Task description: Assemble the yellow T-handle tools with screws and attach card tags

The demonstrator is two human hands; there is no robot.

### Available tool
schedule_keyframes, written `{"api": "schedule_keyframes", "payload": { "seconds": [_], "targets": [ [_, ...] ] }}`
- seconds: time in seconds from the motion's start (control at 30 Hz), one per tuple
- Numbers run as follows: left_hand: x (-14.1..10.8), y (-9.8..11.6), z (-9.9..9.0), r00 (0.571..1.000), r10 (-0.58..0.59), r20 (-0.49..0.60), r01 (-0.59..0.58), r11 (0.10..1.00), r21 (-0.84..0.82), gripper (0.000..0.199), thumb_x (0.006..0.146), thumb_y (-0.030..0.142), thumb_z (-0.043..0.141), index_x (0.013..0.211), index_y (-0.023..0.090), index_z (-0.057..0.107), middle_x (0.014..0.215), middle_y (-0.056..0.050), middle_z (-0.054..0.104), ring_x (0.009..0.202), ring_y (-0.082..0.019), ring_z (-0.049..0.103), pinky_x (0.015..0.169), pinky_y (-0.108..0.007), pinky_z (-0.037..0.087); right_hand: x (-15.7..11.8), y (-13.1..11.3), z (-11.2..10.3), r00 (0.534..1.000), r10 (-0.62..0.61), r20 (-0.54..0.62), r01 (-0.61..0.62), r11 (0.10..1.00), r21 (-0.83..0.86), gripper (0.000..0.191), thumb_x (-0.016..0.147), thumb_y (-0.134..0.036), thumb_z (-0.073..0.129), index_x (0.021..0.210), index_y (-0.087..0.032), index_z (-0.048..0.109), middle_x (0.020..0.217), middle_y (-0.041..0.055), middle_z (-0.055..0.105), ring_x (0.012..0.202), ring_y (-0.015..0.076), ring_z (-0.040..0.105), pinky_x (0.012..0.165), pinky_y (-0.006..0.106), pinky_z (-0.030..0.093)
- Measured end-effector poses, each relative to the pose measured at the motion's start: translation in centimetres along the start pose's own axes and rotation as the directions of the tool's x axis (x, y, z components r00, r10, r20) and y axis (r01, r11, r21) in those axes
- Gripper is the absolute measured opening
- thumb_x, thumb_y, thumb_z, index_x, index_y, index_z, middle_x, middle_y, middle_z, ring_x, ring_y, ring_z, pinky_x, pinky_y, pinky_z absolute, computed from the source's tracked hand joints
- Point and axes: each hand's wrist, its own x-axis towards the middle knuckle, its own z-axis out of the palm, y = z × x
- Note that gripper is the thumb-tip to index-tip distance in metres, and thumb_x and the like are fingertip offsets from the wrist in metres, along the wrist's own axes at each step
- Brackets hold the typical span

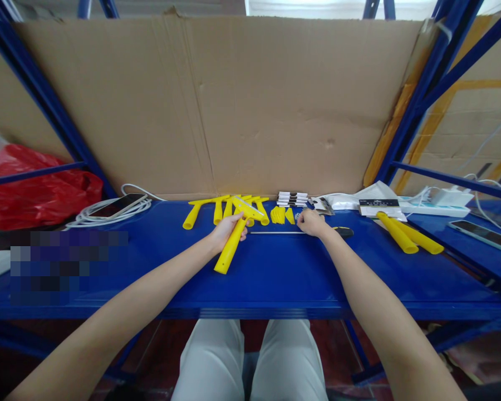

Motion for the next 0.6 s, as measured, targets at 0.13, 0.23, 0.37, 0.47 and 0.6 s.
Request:
{"api": "schedule_keyframes", "payload": {
  "seconds": [0.13, 0.23, 0.37, 0.47, 0.6],
  "targets": [
    [0.1, 0.0, -0.2, 1.000, -0.007, -0.012, 0.006, 1.000, -0.009, 0.021, 0.096, 0.027, 0.032, 0.079, 0.020, 0.041, 0.057, 0.005, 0.047, 0.032, -0.007, 0.039, 0.032, -0.018, 0.032, 0.2, -0.9, -0.4, 0.995, -0.019, -0.102, 0.035, 0.987, 0.154, 0.012, 0.071, -0.016, 0.056, 0.063, -0.019, 0.065, 0.080, 0.0065, 0.071, 0.081, 0.0209, 0.066, 0.074, 0.028, 0.050],
    [0.3, 0.0, -0.4, 1.000, -0.005, -0.026, 0.004, 1.000, -0.022, 0.020, 0.095, 0.028, 0.032, 0.079, 0.020, 0.041, 0.056, 0.005, 0.047, 0.032, -0.007, 0.038, 0.033, -0.018, 0.032, 0.4, -2.3, -1.1, 0.989, 0.014, -0.144, 0.045, 0.917, 0.396, 0.011, 0.073, -0.020, 0.056, 0.067, -0.018, 0.065, 0.076, 0.0047, 0.071, 0.073, 0.0183, 0.064, 0.068, 0.027, 0.050],
    [0.4, 0.1, -0.5, 0.999, -0.012, -0.035, 0.011, 0.999, -0.030, 0.023, 0.096, 0.028, 0.029, 0.079, 0.020, 0.042, 0.054, 0.004, 0.047, 0.032, -0.008, 0.037, 0.033, -0.019, 0.032, 1.0, -5.1, -2.5, 0.992, 0.027, -0.121, 0.051, 0.801, 0.596, 0.007, 0.072, -0.019, 0.058, 0.069, -0.017, 0.064, 0.076, 0.0042, 0.070, 0.075, 0.0169, 0.063, 0.071, 0.027, 0.049],
    [0.3, 0.1, -0.4, 0.998, -0.004, -0.058, 0.002, 1.000, -0.022, 0.024, 0.096, 0.026, 0.028, 0.079, 0.019, 0.043, 0.053, 0.003, 0.048, 0.032, -0.008, 0.038, 0.033, -0.019, 0.032, 1.8, -7.3, -2.9, 0.997, 0.026, -0.075, 0.031, 0.741, 0.670, 0.006, 0.071, -0.016, 0.058, 0.065, -0.017, 0.061, 0.073, 0.0037, 0.068, 0.074, 0.0160, 0.062, 0.074, 0.028, 0.048],
    [0.1, 0.3, -0.2, 0.998, 0.005, -0.064, -0.005, 1.000, -0.004, 0.025, 0.096, 0.025, 0.028, 0.079, 0.018, 0.045, 0.052, 0.002, 0.049, 0.032, -0.008, 0.039, 0.034, -0.020, 0.033, 2.8, -9.6, -1.8, 0.995, 0.043, -0.087, 0.038, 0.651, 0.758, 0.005, 0.070, -0.016, 0.059, 0.065, -0.017, 0.059, 0.071, 0.0026, 0.066, 0.072, 0.0149, 0.061, 0.076, 0.028, 0.047]
  ]
}}
